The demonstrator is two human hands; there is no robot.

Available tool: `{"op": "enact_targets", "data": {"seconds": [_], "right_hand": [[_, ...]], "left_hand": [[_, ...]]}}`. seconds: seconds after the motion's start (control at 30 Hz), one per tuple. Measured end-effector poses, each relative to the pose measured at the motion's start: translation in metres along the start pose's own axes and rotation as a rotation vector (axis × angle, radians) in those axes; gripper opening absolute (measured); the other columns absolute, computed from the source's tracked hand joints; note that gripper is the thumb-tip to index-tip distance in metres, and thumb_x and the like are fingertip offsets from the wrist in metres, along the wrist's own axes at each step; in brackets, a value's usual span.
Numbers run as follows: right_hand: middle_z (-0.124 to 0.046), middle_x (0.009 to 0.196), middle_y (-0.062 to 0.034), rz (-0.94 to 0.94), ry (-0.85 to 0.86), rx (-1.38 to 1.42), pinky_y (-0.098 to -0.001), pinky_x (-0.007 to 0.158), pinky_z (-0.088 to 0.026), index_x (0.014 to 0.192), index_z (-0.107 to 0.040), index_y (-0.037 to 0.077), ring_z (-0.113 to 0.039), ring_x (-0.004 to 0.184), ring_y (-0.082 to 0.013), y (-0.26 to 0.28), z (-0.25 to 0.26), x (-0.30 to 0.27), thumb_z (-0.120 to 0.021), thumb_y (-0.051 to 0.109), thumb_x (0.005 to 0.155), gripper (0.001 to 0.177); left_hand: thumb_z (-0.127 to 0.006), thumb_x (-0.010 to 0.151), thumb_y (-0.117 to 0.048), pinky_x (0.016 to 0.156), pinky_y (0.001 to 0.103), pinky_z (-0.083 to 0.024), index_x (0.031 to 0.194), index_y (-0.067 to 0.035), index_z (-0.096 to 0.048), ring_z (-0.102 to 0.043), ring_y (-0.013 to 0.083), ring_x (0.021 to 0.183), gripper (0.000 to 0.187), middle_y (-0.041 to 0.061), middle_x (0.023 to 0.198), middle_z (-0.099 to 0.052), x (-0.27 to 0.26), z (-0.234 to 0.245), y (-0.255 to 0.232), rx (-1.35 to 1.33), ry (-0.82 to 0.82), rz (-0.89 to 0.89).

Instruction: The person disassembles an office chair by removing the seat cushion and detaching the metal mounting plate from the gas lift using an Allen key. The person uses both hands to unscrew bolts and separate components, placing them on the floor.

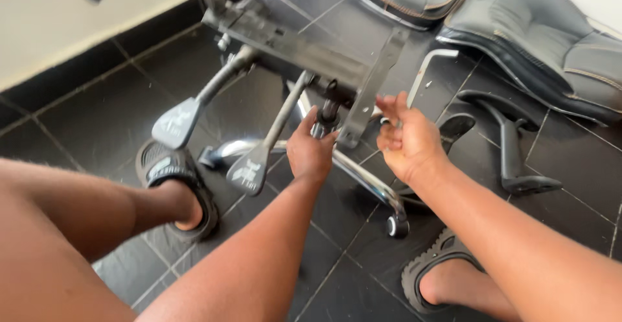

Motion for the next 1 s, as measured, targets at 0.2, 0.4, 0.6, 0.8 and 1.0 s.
{"op": "enact_targets", "data": {"seconds": [0.2, 0.4, 0.6, 0.8, 1.0], "right_hand": [[-0.065, 0.091, 0.0027, -0.055, 0.332, 0.312, -0.0194, 0.047, -0.03, 0.105, -0.061, 0.011, -0.038, 0.051, -0.0044, 0.031, -0.008, 0.033, -0.072, 0.028, 0.099, 0.021], [-0.067, 0.091, -0.0002, -0.159, 0.175, 0.327, -0.0174, 0.045, -0.031, 0.099, -0.057, 0.012, -0.04, 0.05, -0.0036, 0.027, -0.001, 0.045, -0.081, 0.015, 0.09, 0.025], [-0.07, 0.082, -0.0004, -0.11, 0.099, 0.217, -0.0177, 0.042, -0.031, 0.095, -0.059, 0.012, -0.041, 0.048, -0.0028, 0.036, -0.026, 0.027, -0.086, 0.015, 0.078, 0.032], [-0.046, 0.063, 0.0031, -0.051, -0.078, 0.111, -0.0182, 0.039, -0.027, 0.081, -0.051, 0.014, -0.032, 0.044, -0.0052, 0.036, -0.048, 0.049, -0.086, 0.024, 0.083, 0.036], [-0.045, 0.065, 0.0026, -0.02, -0.044, 0.263, -0.0193, 0.042, -0.032, 0.08, -0.052, 0.012, -0.035, 0.047, -0.0058, 0.031, -0.045, 0.08, -0.078, 0.009, 0.091, 0.028]], "left_hand": [[-0.09, 0.077, -0.022, 0.088, 0.043, -0.053, 0.128, -0.014, -0.068, -0.069, 0.0366, 0.106, 0.057, 0.018, 0.111, -0.074, -0.005, -0.015, 0.0, 0.043, -0.085, -0.04], [-0.087, 0.077, -0.013, 0.081, 0.044, -0.052, 0.119, -0.019, -0.069, -0.07, 0.0361, 0.096, 0.046, 0.015, 0.102, -0.074, 0.004, -0.012, 0.0, 0.115, -0.017, -0.058], [-0.084, 0.08, -0.01, 0.083, 0.043, -0.052, 0.122, -0.021, -0.071, -0.071, 0.0354, 0.099, 0.045, 0.015, 0.104, -0.076, 0.007, -0.005, 0.002, 0.129, 0.02, -0.085], [-0.086, 0.079, -0.017, 0.089, 0.038, -0.055, 0.137, -0.017, -0.063, -0.071, 0.0273, 0.112, 0.062, 0.017, 0.123, -0.071, 0.006, -0.003, -0.003, 0.064, 0.072, 0.076], [-0.083, 0.083, -0.031, 0.086, 0.038, -0.053, 0.142, -0.016, -0.052, -0.057, 0.0242, 0.122, 0.068, 0.008, 0.141, -0.055, 0.013, 0.016, -0.023, -0.674, 0.31, 0.319]]}}
Point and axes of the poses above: each hand's wrist, its own x-axis towards the middle knuckle, its own z-axis out of the back of the hand, y = z × x, the point moved 3 cm from there along x, towards the middle knuckle
